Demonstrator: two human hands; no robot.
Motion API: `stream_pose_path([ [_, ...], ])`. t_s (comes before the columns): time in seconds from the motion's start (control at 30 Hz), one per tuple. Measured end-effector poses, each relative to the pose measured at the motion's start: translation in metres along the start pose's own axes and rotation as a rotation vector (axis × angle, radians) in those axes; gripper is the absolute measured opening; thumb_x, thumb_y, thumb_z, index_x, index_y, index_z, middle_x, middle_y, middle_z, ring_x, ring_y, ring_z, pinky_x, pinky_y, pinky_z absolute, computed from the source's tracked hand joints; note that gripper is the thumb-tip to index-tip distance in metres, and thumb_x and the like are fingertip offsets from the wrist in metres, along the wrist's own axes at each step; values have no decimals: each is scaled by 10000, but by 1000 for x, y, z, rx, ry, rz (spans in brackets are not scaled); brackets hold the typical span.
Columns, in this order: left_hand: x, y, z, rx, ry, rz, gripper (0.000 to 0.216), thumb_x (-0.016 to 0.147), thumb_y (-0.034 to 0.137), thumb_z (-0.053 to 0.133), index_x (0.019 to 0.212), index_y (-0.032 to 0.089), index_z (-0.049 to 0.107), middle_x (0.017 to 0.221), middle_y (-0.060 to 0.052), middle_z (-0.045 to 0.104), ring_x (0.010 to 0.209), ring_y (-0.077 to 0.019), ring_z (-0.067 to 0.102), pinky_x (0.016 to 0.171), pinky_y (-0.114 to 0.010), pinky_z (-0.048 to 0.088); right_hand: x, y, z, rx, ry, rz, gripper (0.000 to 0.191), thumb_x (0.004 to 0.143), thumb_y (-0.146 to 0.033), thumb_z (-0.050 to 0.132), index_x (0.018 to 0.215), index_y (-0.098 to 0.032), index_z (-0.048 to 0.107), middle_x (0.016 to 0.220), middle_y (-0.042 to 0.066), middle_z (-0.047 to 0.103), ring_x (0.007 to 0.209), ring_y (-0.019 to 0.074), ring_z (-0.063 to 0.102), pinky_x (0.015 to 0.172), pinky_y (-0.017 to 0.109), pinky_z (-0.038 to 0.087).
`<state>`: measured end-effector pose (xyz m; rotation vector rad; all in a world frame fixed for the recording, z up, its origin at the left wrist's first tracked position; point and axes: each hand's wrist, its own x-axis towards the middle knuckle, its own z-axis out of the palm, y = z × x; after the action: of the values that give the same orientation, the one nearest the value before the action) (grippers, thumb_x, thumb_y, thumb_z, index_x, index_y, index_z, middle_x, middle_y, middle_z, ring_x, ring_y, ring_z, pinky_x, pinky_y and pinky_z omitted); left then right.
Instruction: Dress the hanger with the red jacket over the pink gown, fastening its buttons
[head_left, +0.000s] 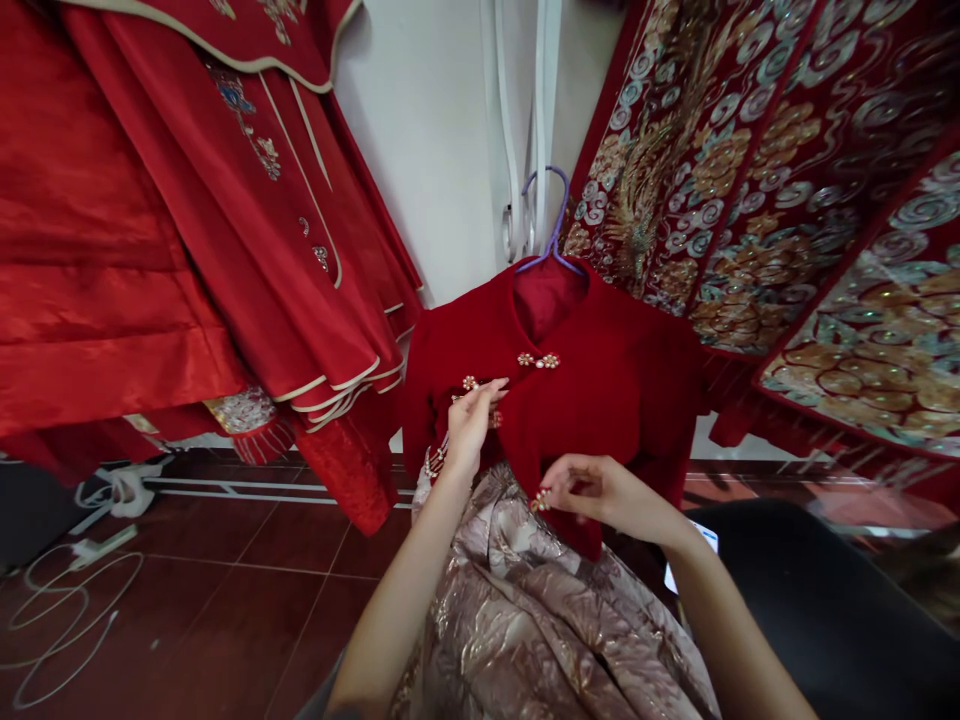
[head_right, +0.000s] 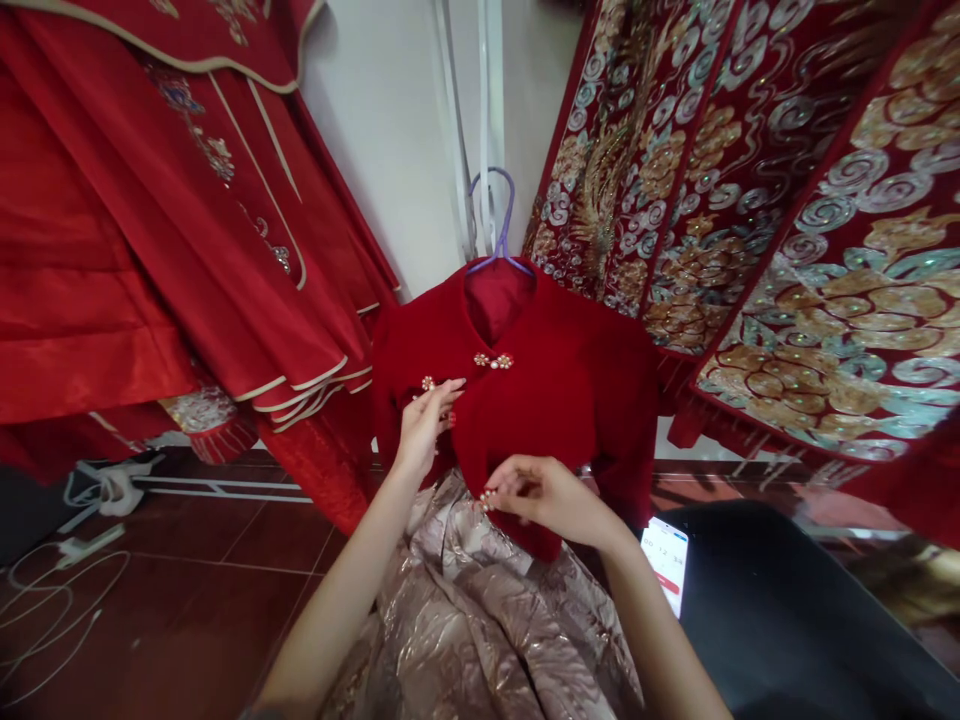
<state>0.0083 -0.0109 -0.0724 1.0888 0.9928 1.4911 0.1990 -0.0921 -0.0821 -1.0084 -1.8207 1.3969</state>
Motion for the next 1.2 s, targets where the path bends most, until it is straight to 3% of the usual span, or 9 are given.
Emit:
stream_pose_path([
  [0.13,18,19,15,280,-180,330,257,818,388,630,948,196,741,978,-82,718,781,-150,643,621,-240,519,-15,1,-23,-27,-208,76,271,801,-424,695,892,-175,637,750,7,641,612,88,534,466,181,386],
  [0.3,29,39,26,910,-288,756,255,881,377,577,1053,246,713,947,-62,621,838,-165,570,620,-248,482,-23,5,-39,-33,-191,105,281,814,-430,683,901,-171,617,788,21,661,602,79,512,426,156,356],
  [0.4,33,52,28,1212,-320,887,274,928,382,502,1045,238,704,920,-69,579,923,-204,515,647,-274,463,-25,5,-41,-33,-163,117,294,810,-440,684,903,-169,615,780,19,656,603,80,517,428,156,364],
  [0.5,41,67,28,1334,-466,943,238,924,362,513,999,224,692,940,-65,564,934,-207,488,687,-286,449,-26,7,-45,-31,-158,118,296,814,-445,677,911,-170,625,790,23,657,626,90,543,463,172,409],
  [0.73,48,92,29,1370,-713,1080,152,883,280,542,928,183,651,1041,-80,579,1029,-233,491,986,-432,359,-29,16,-62,-33,4,47,358,875,-452,595,1118,-190,621,989,79,679,913,170,637,694,267,519],
  [0.9,46,76,32,1267,-682,1044,175,880,230,458,919,205,626,909,-52,626,1010,-220,534,1164,-515,168,-30,16,-63,-42,22,34,365,870,-457,595,1127,-198,616,979,76,676,888,170,639,706,290,531],
  [1.07,53,56,31,1008,-615,964,102,832,227,511,777,238,596,817,-32,621,924,-206,569,1203,-493,156,-23,8,-58,-36,74,16,368,858,-456,606,1105,-183,614,944,72,672,831,161,636,698,295,536],
  [1.13,53,54,30,890,-586,920,105,816,250,550,718,249,586,756,-22,609,862,-199,574,1200,-487,173,-13,0,-56,-56,185,-15,369,853,-465,601,1079,-174,618,953,88,670,838,175,633,694,304,535],
  [1.2,52,54,30,817,-538,866,105,802,286,584,705,249,598,717,-17,605,806,-196,574,1186,-505,188,3,-11,-55,-106,431,-103,368,840,-469,601,1059,-173,612,1005,109,659,868,195,625,721,331,535],
])
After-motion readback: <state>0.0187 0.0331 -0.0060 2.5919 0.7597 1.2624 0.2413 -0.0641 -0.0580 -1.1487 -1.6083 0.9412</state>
